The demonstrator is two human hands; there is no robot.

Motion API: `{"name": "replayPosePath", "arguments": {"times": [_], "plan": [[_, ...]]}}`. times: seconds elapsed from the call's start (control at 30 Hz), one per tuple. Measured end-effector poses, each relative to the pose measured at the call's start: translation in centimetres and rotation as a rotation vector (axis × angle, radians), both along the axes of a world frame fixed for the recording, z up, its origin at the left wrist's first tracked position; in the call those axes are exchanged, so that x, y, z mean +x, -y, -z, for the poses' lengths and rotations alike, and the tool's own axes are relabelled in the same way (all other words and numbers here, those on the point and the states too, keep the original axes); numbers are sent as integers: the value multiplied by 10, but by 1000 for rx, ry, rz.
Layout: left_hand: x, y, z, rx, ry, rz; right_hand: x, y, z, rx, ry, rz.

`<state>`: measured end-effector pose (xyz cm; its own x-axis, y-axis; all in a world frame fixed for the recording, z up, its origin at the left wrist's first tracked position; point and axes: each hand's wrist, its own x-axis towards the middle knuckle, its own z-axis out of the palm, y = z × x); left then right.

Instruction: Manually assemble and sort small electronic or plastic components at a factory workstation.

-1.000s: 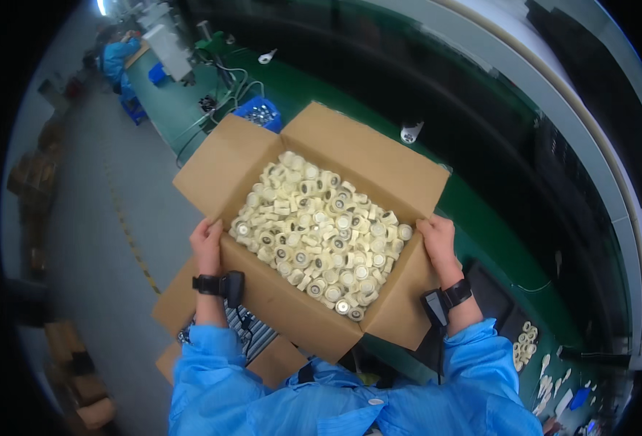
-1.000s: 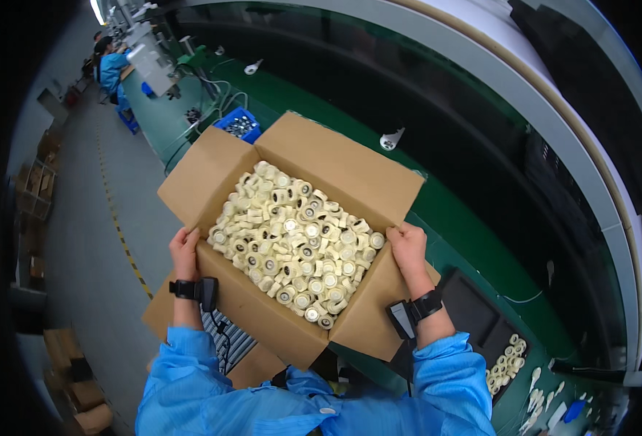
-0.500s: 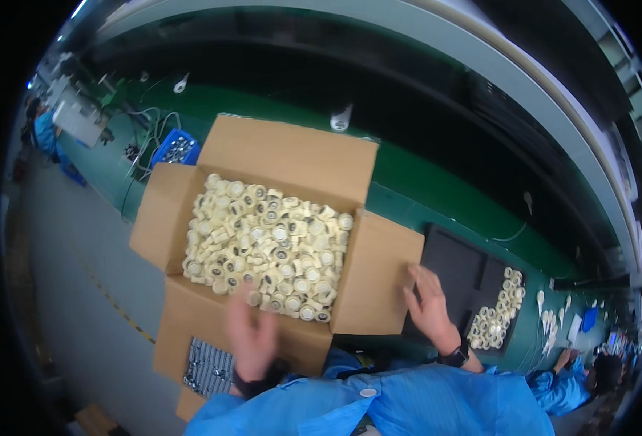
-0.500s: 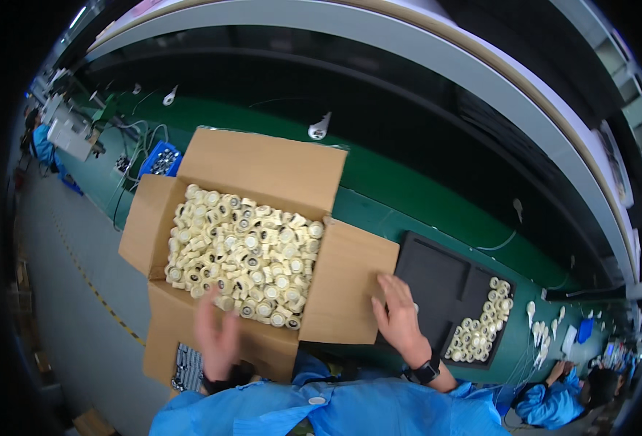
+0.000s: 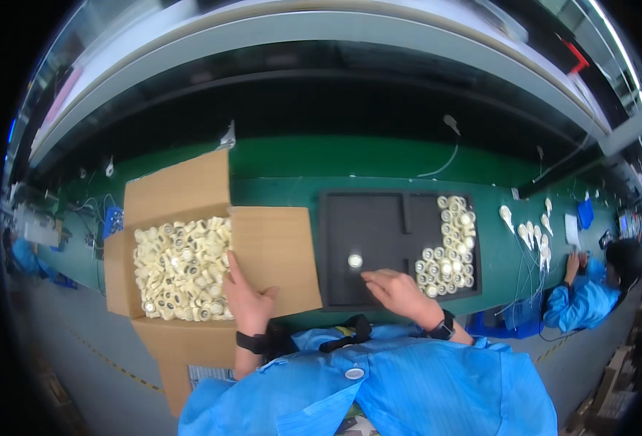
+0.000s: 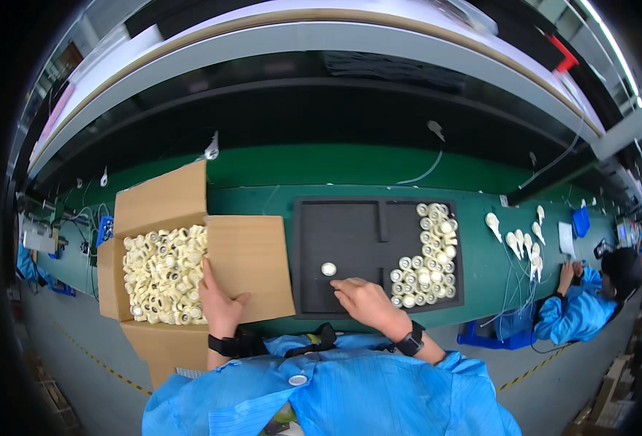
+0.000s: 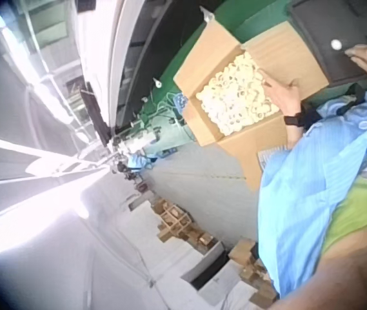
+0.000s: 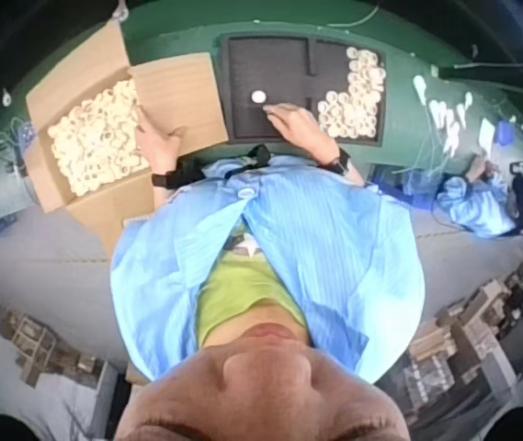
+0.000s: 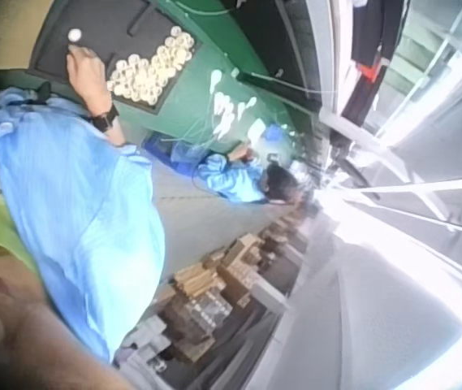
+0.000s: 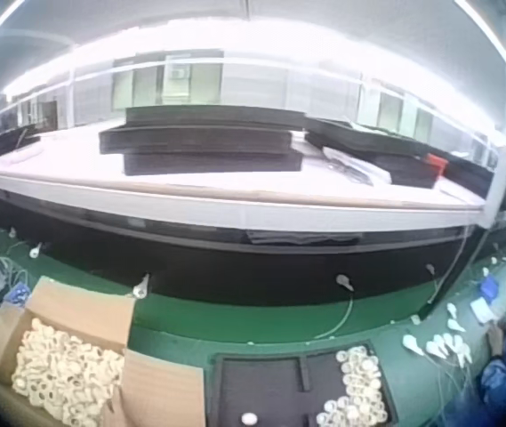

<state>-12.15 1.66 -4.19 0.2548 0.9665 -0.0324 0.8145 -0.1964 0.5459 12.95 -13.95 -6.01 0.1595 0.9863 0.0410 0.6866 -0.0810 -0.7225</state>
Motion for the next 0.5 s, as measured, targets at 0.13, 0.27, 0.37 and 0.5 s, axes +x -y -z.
{"name": "replayPosePath", "arguments": {"times": [0.13, 0.27, 0.37, 0.5], "plan": [[9, 14, 14, 409, -221, 29, 62, 56, 6, 17, 23, 197], [63, 46, -7, 320, 41, 254, 103, 85, 8, -57, -45, 418], [137, 60, 13, 120, 108, 386, 105, 63, 11, 93, -85, 316], [163, 56, 84, 77, -40, 445, 86, 16, 20, 161, -222, 102]]}}
